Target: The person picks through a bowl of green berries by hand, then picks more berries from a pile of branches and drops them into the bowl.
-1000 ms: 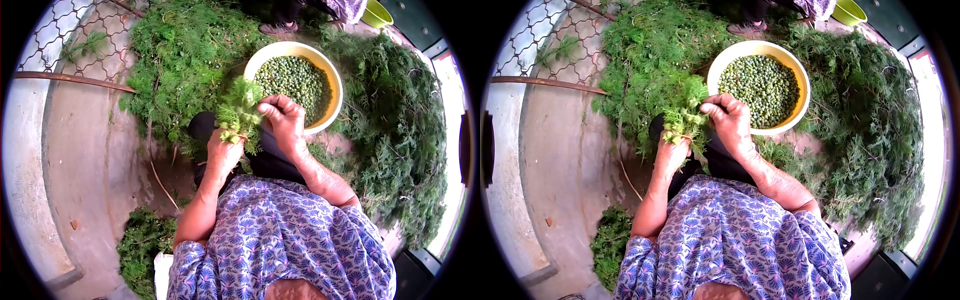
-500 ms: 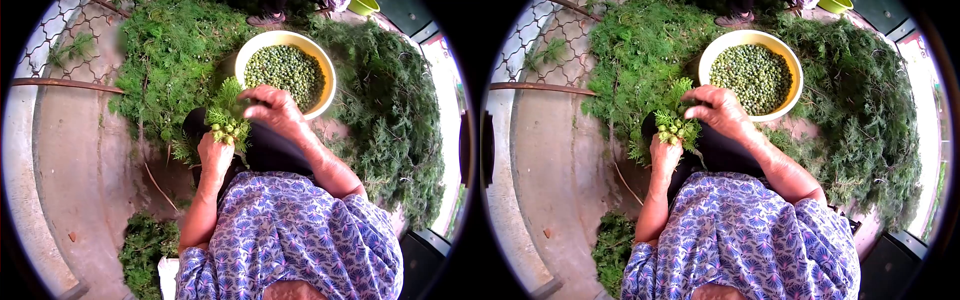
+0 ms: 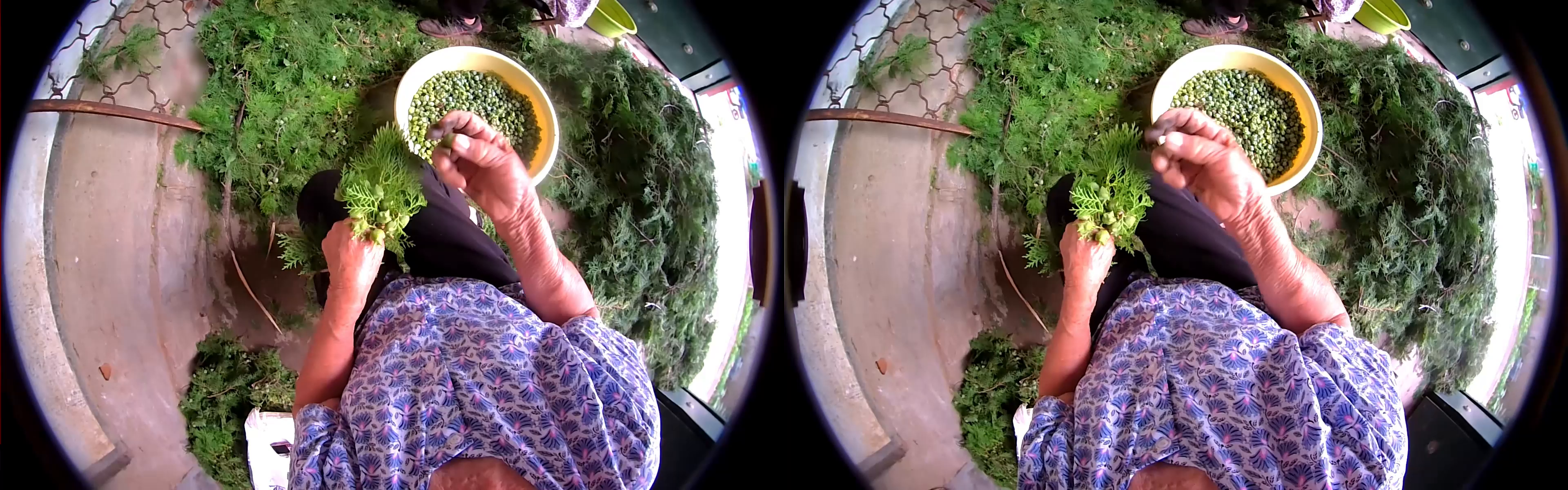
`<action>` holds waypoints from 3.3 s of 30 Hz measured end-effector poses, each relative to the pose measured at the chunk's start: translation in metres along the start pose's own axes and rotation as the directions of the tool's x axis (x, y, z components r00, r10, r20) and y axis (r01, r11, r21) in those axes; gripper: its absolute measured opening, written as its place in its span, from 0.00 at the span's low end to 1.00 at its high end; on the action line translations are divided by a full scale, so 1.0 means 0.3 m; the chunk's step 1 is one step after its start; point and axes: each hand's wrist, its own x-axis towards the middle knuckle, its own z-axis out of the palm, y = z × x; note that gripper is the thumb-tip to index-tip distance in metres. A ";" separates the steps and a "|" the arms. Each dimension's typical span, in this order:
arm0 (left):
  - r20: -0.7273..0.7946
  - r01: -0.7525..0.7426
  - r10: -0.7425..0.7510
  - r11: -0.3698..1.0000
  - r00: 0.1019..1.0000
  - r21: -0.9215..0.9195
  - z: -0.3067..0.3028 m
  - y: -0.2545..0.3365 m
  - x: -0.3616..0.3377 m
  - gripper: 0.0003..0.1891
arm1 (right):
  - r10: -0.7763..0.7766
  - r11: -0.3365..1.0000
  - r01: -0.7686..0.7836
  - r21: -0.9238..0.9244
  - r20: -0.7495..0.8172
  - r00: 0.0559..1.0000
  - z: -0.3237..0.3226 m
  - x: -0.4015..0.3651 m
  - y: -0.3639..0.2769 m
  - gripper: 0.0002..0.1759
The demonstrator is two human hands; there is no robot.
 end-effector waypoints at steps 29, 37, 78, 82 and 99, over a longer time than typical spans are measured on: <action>0.194 0.010 -0.013 1.000 0.981 0.017 -0.050 0.049 0.072 0.10 | -0.134 0.194 0.370 -0.909 0.349 0.927 0.014 0.007 0.046 0.12; 0.315 0.061 -0.110 0.985 0.943 0.160 -0.078 0.085 0.114 0.07 | -0.087 0.237 0.410 -0.881 0.401 0.912 0.000 -0.007 0.050 0.21; 0.390 -0.165 0.033 0.936 0.920 0.310 -0.145 0.114 0.155 0.12 | -0.160 0.831 -0.006 -0.556 -0.249 0.955 -0.095 0.060 -0.028 0.13; 0.190 -0.007 -0.027 0.985 0.981 0.175 -0.080 0.021 0.132 0.09 | -0.005 0.991 0.047 0.128 -0.309 0.951 -0.171 0.067 -0.055 0.04; 0.555 0.526 -0.356 -0.185 0.752 -0.830 -0.101 0.026 0.210 0.16 | -0.012 0.933 0.010 -0.361 -0.003 1.000 -0.012 -0.015 0.115 0.10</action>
